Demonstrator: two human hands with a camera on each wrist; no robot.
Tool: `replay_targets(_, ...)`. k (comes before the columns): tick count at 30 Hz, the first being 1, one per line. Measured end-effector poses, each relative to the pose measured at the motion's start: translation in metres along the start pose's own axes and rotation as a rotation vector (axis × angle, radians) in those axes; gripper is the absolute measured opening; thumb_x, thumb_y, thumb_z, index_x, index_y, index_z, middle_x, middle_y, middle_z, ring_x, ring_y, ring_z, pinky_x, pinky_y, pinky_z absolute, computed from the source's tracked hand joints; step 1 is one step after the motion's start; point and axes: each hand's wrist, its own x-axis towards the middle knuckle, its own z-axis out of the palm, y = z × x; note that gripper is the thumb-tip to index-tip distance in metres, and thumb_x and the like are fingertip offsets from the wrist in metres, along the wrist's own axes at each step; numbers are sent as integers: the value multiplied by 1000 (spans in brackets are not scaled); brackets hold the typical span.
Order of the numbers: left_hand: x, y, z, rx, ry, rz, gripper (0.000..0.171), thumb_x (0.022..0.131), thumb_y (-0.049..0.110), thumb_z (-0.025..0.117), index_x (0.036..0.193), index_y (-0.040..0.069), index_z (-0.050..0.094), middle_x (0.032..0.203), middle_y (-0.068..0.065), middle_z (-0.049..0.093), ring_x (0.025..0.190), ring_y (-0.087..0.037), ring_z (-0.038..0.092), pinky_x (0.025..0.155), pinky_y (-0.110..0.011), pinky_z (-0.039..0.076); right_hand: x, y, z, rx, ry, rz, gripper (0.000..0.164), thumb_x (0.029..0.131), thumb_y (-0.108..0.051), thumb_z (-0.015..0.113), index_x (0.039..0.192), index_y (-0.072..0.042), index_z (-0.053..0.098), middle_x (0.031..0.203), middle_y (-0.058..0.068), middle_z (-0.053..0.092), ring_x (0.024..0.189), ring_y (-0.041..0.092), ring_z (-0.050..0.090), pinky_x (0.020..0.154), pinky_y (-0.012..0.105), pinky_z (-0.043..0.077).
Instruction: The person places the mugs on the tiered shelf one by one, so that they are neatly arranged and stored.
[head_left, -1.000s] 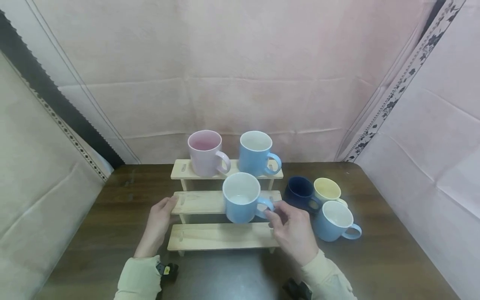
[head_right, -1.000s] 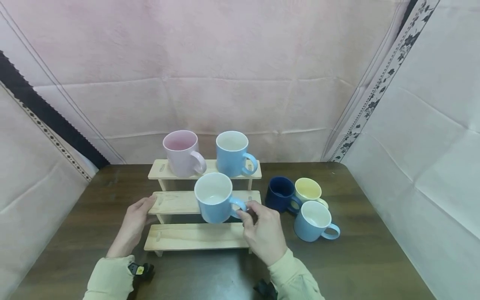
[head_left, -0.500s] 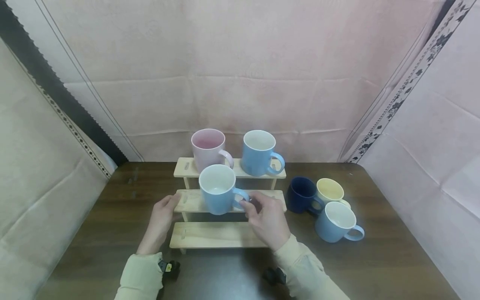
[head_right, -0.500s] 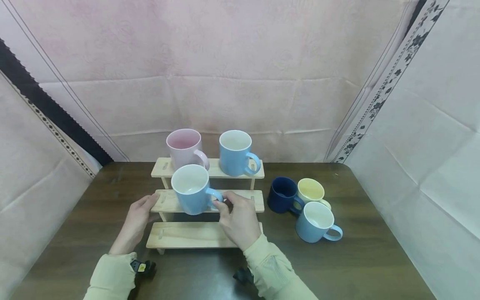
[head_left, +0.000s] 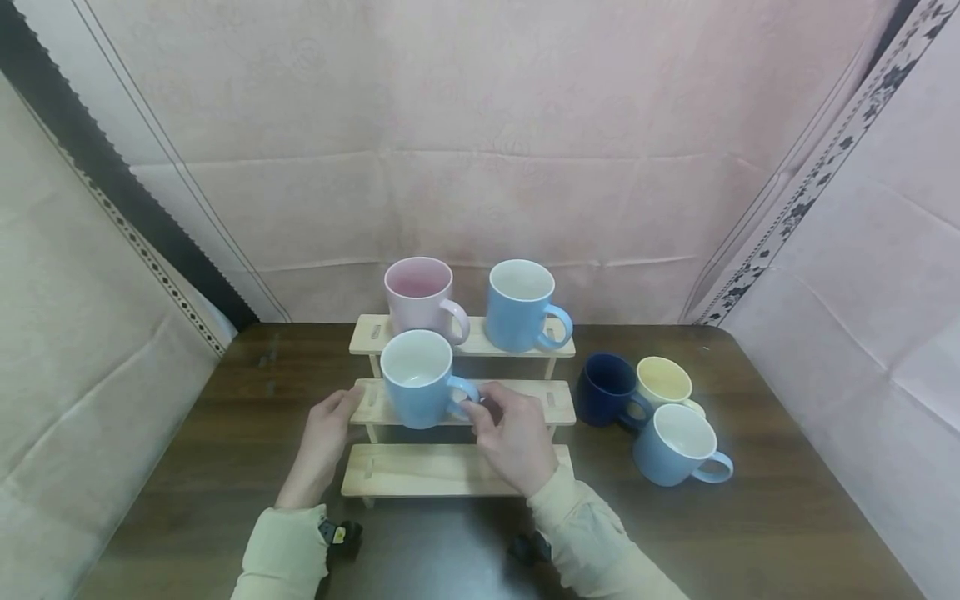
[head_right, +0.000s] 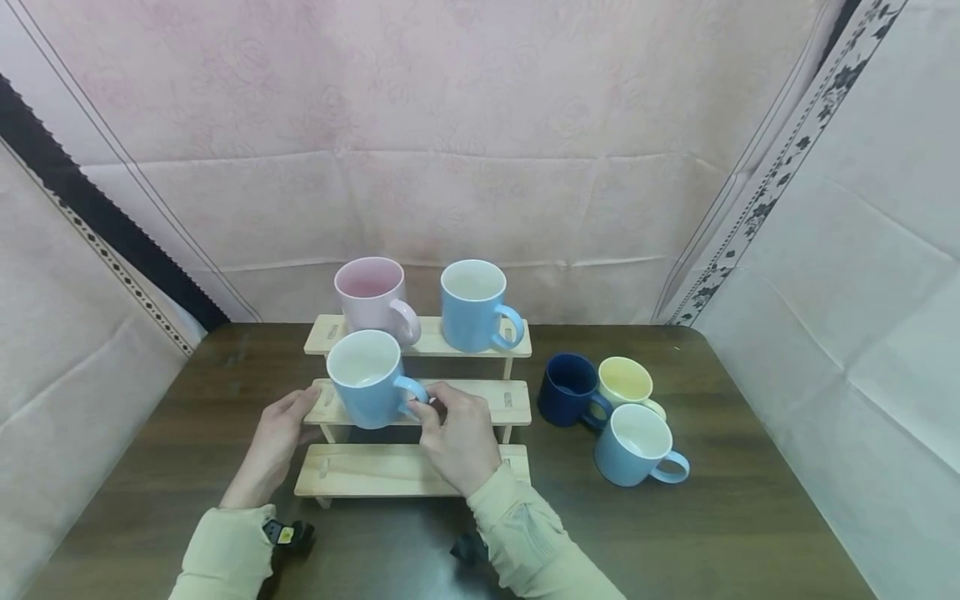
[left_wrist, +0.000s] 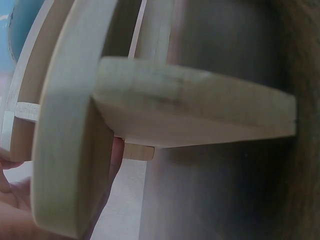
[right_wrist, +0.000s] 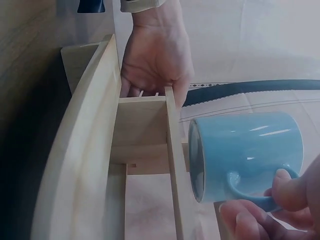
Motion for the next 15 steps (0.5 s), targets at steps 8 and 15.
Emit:
replay_targets(8, 1, 0, 0, 5, -3, -5, 54, 104, 44, 40, 118, -6, 56, 111, -18, 60, 102, -25, 59, 97, -50, 45, -1, -1, 4, 25, -17, 10, 8, 91, -16, 71, 94, -9, 70, 71, 1, 66, 58, 6, 57, 54, 24, 50)
replay_targets(15, 1, 1, 0, 8, 4, -15, 54, 104, 44, 40, 118, -5, 56, 109, -16, 62, 99, -22, 59, 96, -48, 46, -2, 1, 6, 22, -20, 17, 7, 91, -17, 70, 93, -11, 70, 68, -8, 63, 58, 4, 56, 54, 24, 50)
